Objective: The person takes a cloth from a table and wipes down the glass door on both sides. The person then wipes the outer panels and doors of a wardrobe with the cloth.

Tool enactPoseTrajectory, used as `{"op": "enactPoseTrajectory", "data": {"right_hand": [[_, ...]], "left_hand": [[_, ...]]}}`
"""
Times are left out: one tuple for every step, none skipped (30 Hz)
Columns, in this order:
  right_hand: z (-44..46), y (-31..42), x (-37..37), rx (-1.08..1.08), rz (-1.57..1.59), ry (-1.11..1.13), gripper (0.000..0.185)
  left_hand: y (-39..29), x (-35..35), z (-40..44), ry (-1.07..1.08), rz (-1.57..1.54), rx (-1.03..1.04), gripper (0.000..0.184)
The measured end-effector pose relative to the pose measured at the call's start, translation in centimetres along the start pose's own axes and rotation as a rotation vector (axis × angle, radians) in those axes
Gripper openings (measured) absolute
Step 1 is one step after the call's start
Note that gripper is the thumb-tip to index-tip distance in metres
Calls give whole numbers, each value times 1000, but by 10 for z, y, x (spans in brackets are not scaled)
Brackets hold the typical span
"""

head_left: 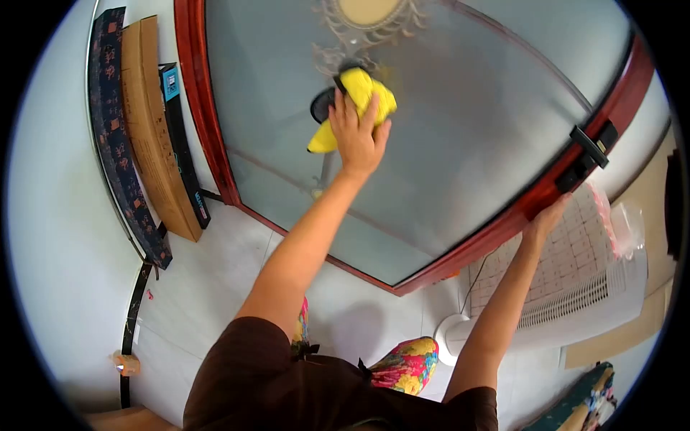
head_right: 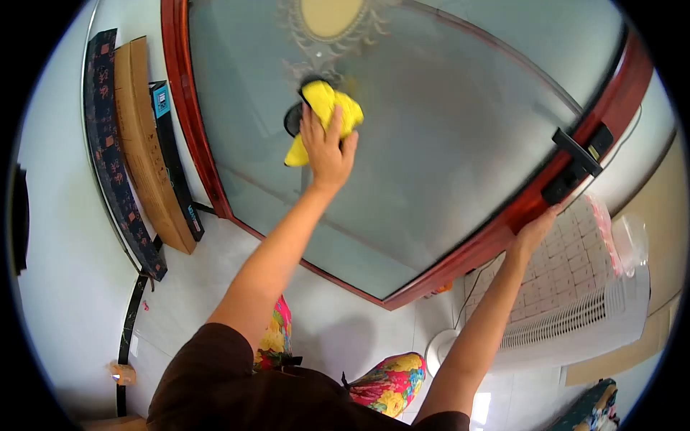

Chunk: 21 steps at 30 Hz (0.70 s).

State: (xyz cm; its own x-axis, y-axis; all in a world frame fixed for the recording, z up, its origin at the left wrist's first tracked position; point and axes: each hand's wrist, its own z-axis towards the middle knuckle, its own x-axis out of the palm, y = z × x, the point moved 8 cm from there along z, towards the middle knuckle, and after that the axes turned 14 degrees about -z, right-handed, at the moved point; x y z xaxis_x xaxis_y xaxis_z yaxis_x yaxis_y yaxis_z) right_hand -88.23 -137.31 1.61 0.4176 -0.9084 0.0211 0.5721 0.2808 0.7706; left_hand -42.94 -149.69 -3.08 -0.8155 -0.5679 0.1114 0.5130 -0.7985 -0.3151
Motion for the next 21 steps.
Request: {"op": "enactPoseTrajectory", "data": {"right_hand": [[-3, 10, 0, 19, -41, -12, 62], [-7, 15, -1, 38, -86, -23, 61], [-7, 16, 0, 23, -80, -27, 62], [-4, 14, 0, 9, -74, -30, 63], [0, 11, 1, -6, -60, -36, 63], [8, 3, 1, -76, -64, -41, 60], [6, 7, 2, -51, -69, -55, 59], [5, 11, 2, -99, -146, -55, 59], [5, 11, 1, -146, -223, -54, 58], [6, 15, 3, -196, -226, -106, 59], [5, 13, 7, -178, -202, -96, 59], [7, 13, 9, -159, -179, -88, 59], [5, 15, 11, -140, -159, -83, 59], [9, 13, 11, -216, -237, -80, 60], [16, 3, 10, -206, -256, -78, 61], [23, -7, 11, -197, -275, -75, 61], [28, -14, 12, -189, -294, -68, 62], [30, -17, 13, -203, -281, -86, 62], [30, -17, 15, -217, -265, -103, 63], [31, -19, 17, -230, -249, -120, 64], [36, -18, 14, -375, -369, -185, 65]], "left_hand": [[5, 3, -24, 61, 52, 17, 58], [11, 2, -52, 88, 59, 18, 56], [24, -1, -87, 91, 82, -2, 55], [42, -7, -123, 109, 108, -124, 55], [67, -16, -164, 104, 148, -305, 58], [97, -26, -204, 124, 151, -575, 62], [118, -41, -239, 7, 127, -720, 63], [141, -53, -266, -114, 101, -861, 64], [163, -61, -282, -192, 57, -977, 64], [177, -71, -290, -271, 11, -1090, 64], [187, -80, -300, -352, -36, -1206, 64], [201, -79, -302, -369, -91, -1286, 62], [202, -82, -280, -389, -108, -1276, 61], [199, -83, -253, -405, -129, -1265, 60], [197, -83, -224, -420, -151, -1256, 59], [197, -81, -184, -360, -140, -1092, 58], [196, -79, -145, -302, -125, -930, 57], [187, -77, -102, -272, -147, -816, 55], [175, -73, -60, -242, -165, -702, 54], [164, -70, -26, -192, -98, -599, 52], [157, -66, 2, -141, -30, -492, 50]]}}
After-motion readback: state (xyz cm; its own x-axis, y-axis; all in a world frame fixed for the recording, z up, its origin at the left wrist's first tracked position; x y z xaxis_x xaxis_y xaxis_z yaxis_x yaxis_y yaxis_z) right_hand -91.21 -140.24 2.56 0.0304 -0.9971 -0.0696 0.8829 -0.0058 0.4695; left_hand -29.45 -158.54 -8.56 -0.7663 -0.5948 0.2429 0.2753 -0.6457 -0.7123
